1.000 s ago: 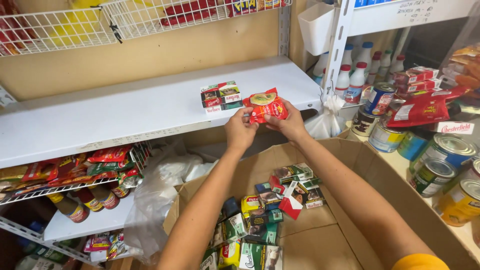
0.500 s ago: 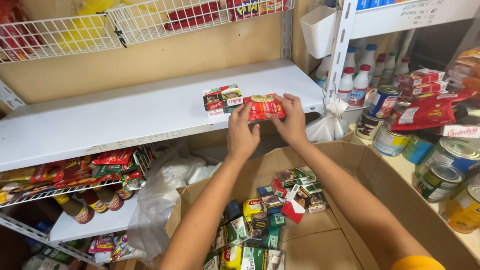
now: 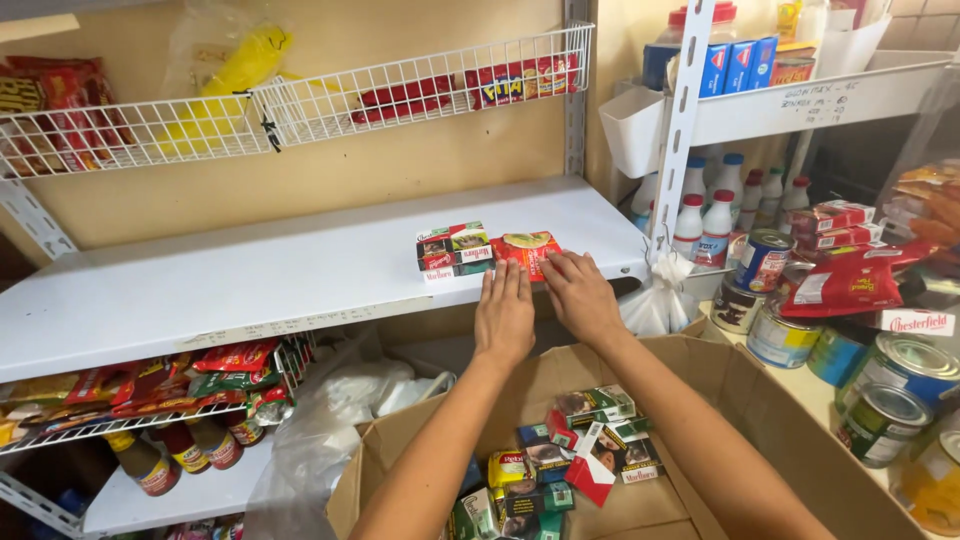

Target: The recorder is stocking various items such as snacks, noodles, and cigarette packs onto shelves in a store.

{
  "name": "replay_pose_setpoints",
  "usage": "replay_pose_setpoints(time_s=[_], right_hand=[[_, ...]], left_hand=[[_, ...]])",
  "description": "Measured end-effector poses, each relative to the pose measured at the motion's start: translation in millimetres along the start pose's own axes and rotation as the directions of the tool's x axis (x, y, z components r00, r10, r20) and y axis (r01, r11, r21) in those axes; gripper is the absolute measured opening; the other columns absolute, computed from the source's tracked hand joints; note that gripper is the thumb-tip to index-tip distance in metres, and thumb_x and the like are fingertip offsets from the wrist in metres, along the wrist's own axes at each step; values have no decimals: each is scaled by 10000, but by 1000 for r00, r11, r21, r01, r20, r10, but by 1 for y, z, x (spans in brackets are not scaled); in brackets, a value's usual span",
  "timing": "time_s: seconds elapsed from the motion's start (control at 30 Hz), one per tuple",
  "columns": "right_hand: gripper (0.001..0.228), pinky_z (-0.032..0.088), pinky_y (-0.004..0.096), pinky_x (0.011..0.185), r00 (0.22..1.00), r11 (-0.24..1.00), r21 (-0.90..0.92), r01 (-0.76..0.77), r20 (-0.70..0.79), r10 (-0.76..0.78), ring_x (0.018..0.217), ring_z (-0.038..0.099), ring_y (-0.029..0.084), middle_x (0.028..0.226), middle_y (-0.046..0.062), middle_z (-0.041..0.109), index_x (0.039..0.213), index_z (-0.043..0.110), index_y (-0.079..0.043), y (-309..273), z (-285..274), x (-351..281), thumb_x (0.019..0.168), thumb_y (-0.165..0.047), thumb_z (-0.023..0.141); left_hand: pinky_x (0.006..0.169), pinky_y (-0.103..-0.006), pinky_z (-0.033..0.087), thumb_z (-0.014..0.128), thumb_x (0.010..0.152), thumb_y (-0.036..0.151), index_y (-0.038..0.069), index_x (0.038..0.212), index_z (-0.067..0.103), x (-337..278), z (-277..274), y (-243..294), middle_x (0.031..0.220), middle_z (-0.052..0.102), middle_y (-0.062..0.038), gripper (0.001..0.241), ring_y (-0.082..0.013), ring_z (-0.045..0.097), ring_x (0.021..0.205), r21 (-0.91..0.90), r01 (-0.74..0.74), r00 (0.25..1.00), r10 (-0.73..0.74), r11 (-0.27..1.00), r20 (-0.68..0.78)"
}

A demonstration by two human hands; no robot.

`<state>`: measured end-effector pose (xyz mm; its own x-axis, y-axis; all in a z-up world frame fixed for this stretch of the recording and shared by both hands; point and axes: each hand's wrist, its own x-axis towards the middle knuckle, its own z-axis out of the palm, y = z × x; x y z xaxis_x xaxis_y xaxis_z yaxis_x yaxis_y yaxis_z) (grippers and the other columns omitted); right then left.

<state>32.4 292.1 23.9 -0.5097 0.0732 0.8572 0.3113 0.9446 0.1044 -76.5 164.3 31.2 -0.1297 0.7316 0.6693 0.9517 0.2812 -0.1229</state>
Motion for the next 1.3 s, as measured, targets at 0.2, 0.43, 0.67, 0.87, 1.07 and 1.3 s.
replay_pose_setpoints(time_s=[0.2,0.43,0.67,0.87,1.07,1.3], right_hand=[[488,357,551,1148,991,996,-69,-49,124,58,1362,493,354,1425,154,581,1357,621,-53,-1,19,4,903,-231,621],[485,330,547,1166,979,993,-72,-91,174,102,1394,460,354,1455,147,560,1387,596,-56,-3,31,3,952,-269,568],[490,302,528,1179,967,990,-69,-121,215,133,1406,436,342,1477,142,537,1395,581,-61,-2,37,7,978,-311,529],[501,288,537,1180,962,989,-78,-125,236,140,1414,420,342,1486,135,526,1417,558,-73,1,38,7,989,-329,514],[498,272,590,1167,974,992,-90,-94,198,110,1419,408,347,1471,123,537,1405,563,-109,0,20,11,963,-340,555],[298,496,463,1024,978,948,265,-177,154,139,1209,583,336,1213,110,686,1249,715,-119,-29,-74,-21,967,-197,658]], left_hand=[[1149,-538,259,804,698,125,-42,1470,456,10,-10,2,1584,396,-183,863,-308,348,1448,130,59,983,-80,990,164],[1146,-530,255,833,690,147,-47,1463,462,13,0,-3,1588,383,-190,880,-302,353,1432,166,59,978,-90,984,186],[1144,-527,255,846,682,158,-20,1468,463,16,-5,-4,1580,385,-167,892,-308,362,1417,158,91,974,-121,983,191],[1141,-525,265,859,669,163,-17,1473,465,15,3,-6,1591,380,-168,913,-314,391,1382,144,85,975,-112,986,191],[1111,-512,288,862,664,172,8,1498,421,15,-29,-2,1600,358,-146,958,-301,384,1385,87,140,956,-157,986,247],[1018,-537,351,790,726,154,158,1462,533,-54,-49,-4,1462,526,-120,780,-296,448,1318,-224,15,1000,-18,974,-10]])
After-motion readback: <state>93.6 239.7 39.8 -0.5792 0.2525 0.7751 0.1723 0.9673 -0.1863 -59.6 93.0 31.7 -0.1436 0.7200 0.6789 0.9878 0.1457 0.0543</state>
